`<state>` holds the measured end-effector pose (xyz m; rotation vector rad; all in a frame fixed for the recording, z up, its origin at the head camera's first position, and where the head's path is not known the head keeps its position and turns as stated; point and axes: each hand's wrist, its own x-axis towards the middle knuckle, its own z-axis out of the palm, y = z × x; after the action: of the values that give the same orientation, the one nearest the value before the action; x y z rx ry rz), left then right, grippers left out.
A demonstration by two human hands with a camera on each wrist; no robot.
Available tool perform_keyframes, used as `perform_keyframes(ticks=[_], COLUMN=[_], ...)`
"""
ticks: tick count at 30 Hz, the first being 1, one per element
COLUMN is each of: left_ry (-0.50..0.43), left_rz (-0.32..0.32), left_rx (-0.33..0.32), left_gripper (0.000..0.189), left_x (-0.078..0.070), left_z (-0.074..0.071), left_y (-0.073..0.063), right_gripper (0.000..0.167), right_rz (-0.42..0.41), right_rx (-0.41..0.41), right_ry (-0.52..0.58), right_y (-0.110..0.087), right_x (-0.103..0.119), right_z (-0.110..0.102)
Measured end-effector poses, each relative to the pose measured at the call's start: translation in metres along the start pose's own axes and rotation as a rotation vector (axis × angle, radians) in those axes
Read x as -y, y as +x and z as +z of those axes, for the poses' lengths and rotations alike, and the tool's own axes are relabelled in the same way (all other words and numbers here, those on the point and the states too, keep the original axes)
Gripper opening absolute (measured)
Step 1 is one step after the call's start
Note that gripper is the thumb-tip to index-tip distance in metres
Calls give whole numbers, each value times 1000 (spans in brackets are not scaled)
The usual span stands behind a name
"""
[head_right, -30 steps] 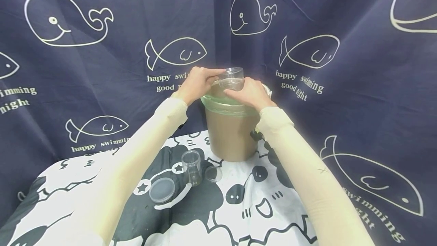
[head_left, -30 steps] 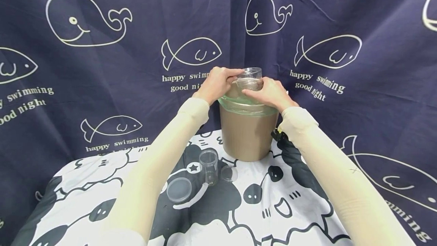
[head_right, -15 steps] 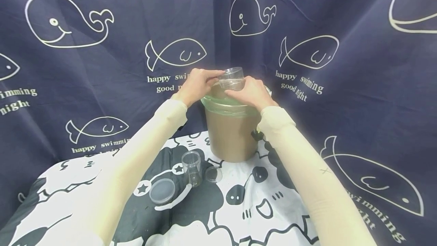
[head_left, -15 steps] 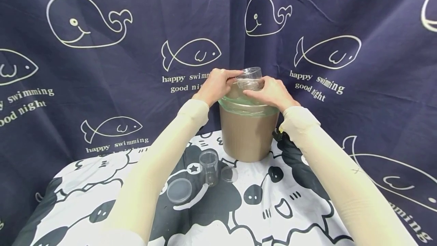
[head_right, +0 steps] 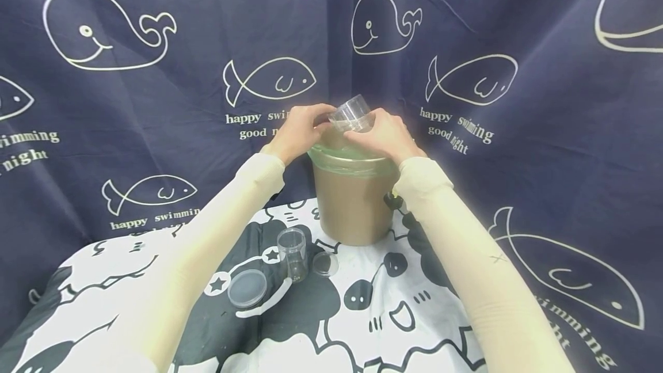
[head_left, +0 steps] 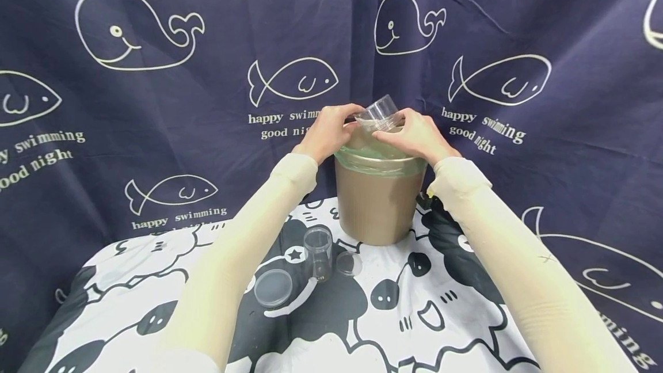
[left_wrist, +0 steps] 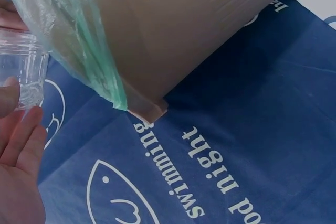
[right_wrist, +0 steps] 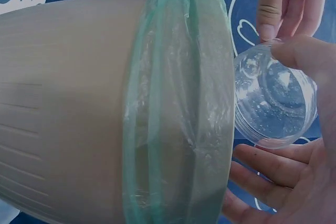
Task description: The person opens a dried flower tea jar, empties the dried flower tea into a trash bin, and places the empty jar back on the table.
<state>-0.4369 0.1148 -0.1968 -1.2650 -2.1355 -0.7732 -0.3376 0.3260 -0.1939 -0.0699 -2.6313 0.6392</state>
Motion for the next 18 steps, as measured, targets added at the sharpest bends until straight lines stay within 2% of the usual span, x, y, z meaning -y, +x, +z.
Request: perform_keyframes(ticks=[8,12,18], left_ry=[5,18,141], left_rz=[-42,-81,-104], left_rx=[29,55,79], left_gripper=[35,57,90], left_x=[4,4,5], left_z=[5,7,12], left_y=[-8,-9,-10], right_gripper=[85,83,77], right_rz=[-9,-34,-84], right_rx=[15,-4,-17], right_ry=[39,62,43], right_y=[1,3,7], right_x=[4,6,6], right_z=[3,3,7])
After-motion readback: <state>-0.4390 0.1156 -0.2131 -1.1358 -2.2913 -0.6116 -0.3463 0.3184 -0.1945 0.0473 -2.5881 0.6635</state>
